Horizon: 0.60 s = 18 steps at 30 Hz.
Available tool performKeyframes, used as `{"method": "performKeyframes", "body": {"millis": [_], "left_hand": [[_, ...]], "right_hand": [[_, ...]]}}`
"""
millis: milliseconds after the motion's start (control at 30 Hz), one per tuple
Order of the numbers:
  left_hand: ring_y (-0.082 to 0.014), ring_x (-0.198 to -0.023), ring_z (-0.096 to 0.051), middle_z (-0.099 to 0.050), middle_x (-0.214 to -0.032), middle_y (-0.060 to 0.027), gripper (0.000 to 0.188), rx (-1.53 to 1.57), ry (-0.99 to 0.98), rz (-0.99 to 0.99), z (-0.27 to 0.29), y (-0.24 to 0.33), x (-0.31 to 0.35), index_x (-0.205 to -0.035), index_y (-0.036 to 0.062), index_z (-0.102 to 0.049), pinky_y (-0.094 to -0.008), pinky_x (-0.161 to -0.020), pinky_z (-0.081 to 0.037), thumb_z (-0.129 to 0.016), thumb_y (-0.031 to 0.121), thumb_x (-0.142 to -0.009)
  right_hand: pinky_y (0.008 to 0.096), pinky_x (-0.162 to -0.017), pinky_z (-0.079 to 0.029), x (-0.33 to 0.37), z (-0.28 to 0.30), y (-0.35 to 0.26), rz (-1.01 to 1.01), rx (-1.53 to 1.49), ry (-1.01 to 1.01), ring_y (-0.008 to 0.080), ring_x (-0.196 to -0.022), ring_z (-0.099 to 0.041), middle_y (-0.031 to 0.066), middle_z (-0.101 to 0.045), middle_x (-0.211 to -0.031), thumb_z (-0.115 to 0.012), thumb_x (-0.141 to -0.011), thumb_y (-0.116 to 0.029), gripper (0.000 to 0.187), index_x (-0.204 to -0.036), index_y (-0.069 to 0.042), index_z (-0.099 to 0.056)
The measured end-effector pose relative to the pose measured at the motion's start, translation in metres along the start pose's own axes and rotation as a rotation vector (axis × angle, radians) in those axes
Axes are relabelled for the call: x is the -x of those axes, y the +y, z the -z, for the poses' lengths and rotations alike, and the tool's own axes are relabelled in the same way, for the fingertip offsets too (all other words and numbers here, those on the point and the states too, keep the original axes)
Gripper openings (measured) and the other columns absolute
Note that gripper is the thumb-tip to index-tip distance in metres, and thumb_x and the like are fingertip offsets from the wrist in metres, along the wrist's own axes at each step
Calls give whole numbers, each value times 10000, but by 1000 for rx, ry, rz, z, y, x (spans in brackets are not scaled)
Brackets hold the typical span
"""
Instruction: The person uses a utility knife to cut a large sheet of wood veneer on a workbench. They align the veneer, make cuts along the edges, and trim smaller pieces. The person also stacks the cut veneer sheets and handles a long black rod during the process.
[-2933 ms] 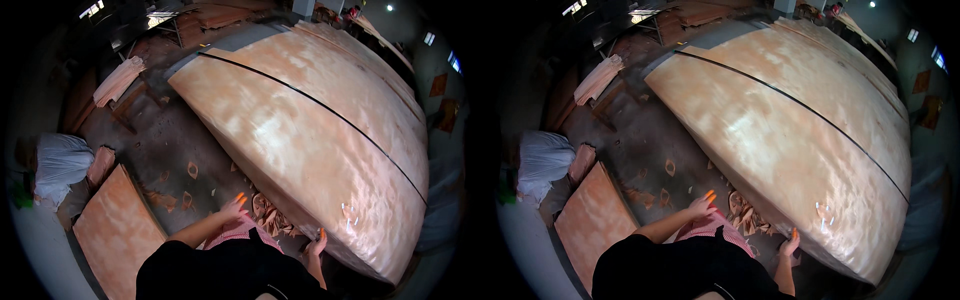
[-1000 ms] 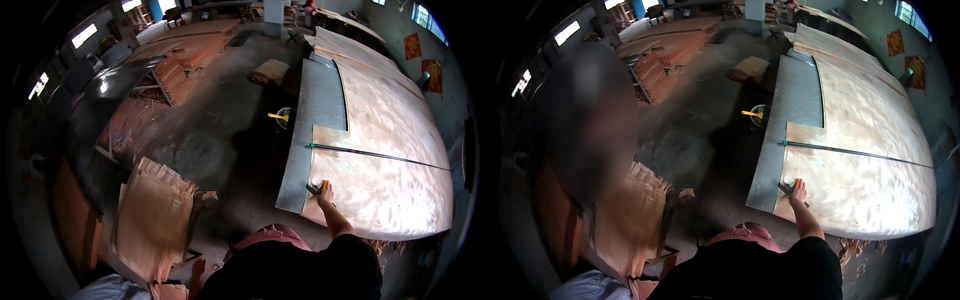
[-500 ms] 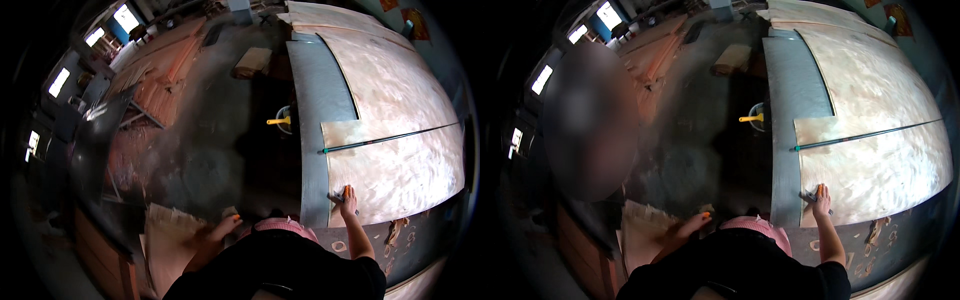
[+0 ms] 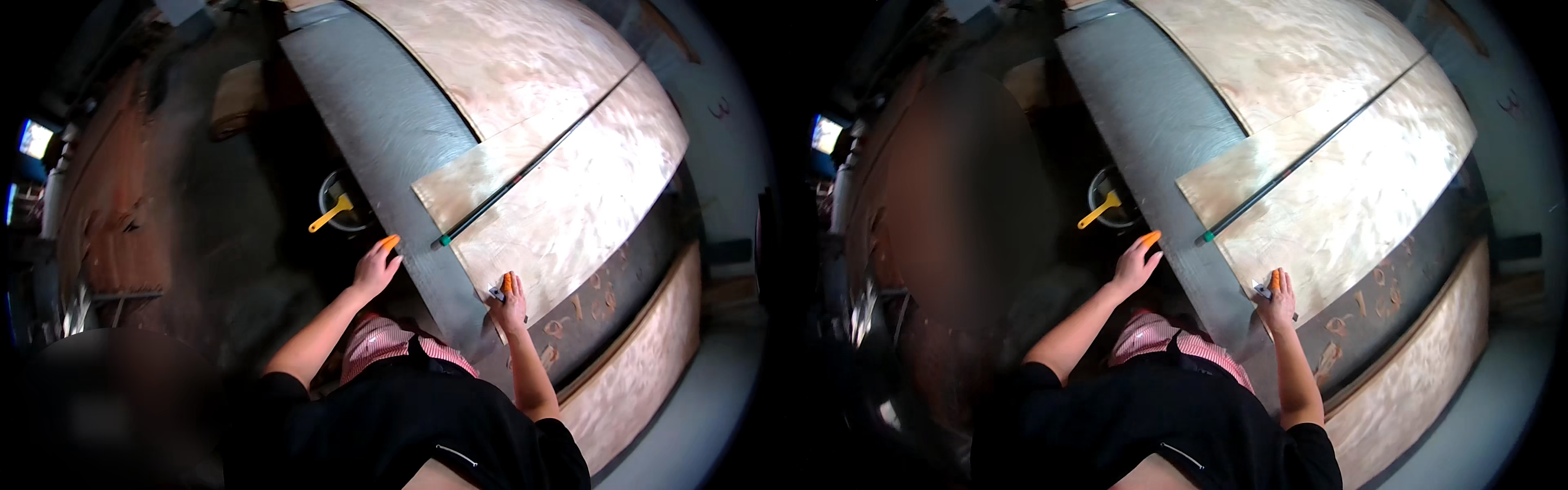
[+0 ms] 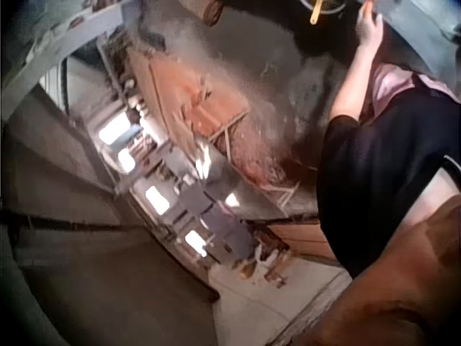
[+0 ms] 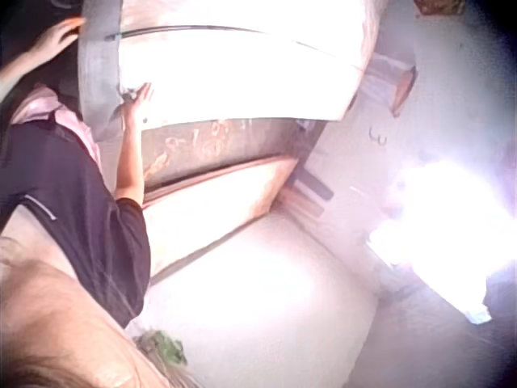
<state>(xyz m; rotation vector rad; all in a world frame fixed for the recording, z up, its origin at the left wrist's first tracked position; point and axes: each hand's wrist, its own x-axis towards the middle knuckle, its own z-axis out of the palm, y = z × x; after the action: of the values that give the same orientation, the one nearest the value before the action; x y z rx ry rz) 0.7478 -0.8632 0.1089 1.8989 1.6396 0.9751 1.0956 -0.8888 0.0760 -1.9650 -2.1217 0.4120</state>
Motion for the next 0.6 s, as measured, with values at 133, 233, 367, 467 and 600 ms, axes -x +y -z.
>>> {"method": "performKeyframes", "body": {"millis": [133, 233, 367, 467, 600], "left_hand": [[-326, -952, -512, -491, -1078, -167, 461, 26, -212, -201, -43, 17, -86, -1134, 7, -455, -365, -800, -437, -593, 227, -754], [-345, -909, -519, -461, -1083, -174, 423, -32, -353, -267, -81, 16, -103, -1074, -2, -481, -380, -784, -441, -600, 210, -728], [-344, -901, -524, -448, -1092, -191, 381, 88, -541, -44, -98, 22, -100, -1030, -11, -486, -399, -732, -458, -578, 176, -711], [-294, -711, -590, -587, -698, -150, 268, 426, -658, 336, -79, 13, -81, -943, 5, -513, -410, -636, -463, -518, 200, -759], [-217, -632, -543, -555, -667, -113, 289, 494, -767, 421, -56, 3, -22, -833, 10, -533, -356, -596, -431, -559, 295, -793]], "right_hand": [[362, -943, -347, -3, -4, -10, -136, 31, 32, 308, -1170, -375, 158, -396, -1274, -633, -661, -175, 580, -1185, -10, -448], [364, -838, -423, -23, 3, -14, -197, 13, -20, 275, -1031, -502, 140, -496, -1162, -544, -711, -66, 470, -1175, -60, -474], [366, -684, -459, -61, 36, -67, -319, -131, 169, 280, -807, -580, 121, -576, -952, -460, -738, 5, 456, -1163, -154, -503], [369, -649, -453, -118, 30, -118, -270, -328, 45, 295, -752, -587, 122, -581, -848, -455, -752, -11, 445, -1156, -190, -511], [351, -657, -471, -184, -13, -171, 21, 59, -319, 242, -798, -592, 104, -572, -801, -476, -771, -113, 310, -1071, -156, -542]]}}
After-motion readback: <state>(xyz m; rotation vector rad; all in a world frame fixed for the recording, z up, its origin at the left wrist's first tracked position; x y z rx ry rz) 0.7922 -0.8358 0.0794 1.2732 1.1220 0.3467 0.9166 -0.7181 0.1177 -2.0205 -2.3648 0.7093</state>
